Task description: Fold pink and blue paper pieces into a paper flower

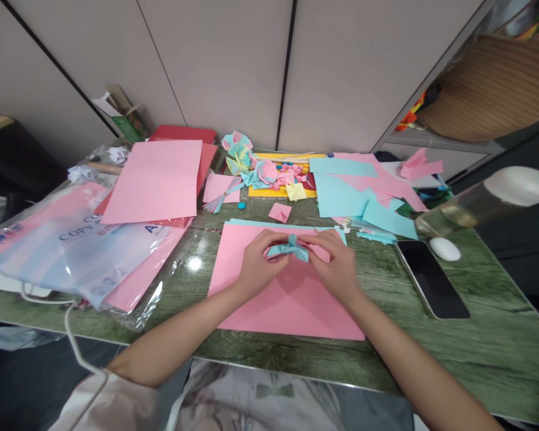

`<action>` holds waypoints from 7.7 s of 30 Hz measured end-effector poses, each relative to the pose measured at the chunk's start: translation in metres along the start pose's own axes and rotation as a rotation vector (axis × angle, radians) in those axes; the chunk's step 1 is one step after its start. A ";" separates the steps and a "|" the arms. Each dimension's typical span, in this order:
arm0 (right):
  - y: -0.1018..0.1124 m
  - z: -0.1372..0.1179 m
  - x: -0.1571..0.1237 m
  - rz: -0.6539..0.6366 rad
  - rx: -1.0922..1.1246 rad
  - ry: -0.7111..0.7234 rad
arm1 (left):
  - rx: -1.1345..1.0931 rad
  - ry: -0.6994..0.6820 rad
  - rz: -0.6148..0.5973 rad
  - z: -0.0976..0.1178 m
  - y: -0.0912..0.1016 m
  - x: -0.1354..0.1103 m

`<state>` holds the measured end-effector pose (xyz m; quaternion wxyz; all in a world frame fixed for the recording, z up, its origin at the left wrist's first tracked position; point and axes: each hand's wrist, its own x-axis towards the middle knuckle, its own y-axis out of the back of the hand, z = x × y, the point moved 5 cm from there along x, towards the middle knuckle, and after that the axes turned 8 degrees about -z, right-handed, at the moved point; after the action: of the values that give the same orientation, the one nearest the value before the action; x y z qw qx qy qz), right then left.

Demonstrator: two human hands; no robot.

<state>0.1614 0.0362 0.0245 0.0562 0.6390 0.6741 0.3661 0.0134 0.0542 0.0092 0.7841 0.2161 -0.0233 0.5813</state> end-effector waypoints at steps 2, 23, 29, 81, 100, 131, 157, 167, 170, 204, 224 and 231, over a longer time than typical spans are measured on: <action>0.002 -0.002 0.000 0.006 -0.032 0.025 | 0.036 -0.025 0.001 0.001 0.001 0.000; 0.002 -0.003 -0.007 0.170 0.047 0.038 | 0.001 -0.095 0.042 0.005 -0.001 -0.004; 0.003 -0.006 -0.010 0.189 -0.013 0.038 | 0.002 -0.091 0.038 0.005 -0.001 -0.003; -0.006 -0.008 -0.008 0.220 -0.395 0.138 | -0.383 0.331 0.099 -0.021 -0.015 -0.008; 0.008 0.001 0.012 -0.280 -0.083 0.111 | -0.240 0.369 -0.461 -0.024 -0.006 0.008; 0.003 -0.010 0.000 -0.084 -0.503 0.403 | -0.622 0.439 -0.114 -0.036 -0.017 0.003; 0.012 -0.008 0.003 -0.058 -0.242 0.266 | -0.712 0.412 -0.144 -0.024 -0.013 0.005; 0.009 -0.009 0.001 -0.068 -0.244 0.294 | -0.838 0.417 -0.158 -0.019 -0.014 0.005; 0.008 -0.008 0.001 -0.085 -0.201 0.277 | -0.867 0.419 -0.148 -0.021 -0.015 0.005; 0.000 0.014 -0.004 0.105 0.194 -0.305 | -0.691 0.354 -0.363 -0.016 -0.017 0.005; -0.007 0.019 -0.013 0.158 0.096 -0.337 | -0.531 0.323 -0.213 -0.018 -0.010 0.006; -0.004 0.021 -0.010 0.139 0.044 -0.349 | -0.438 0.307 -0.227 -0.022 -0.013 0.005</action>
<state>0.1714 0.0368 0.0031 0.1328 0.7390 0.6161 0.2379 0.0226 0.0635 -0.0132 0.8664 -0.0478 -0.0053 0.4970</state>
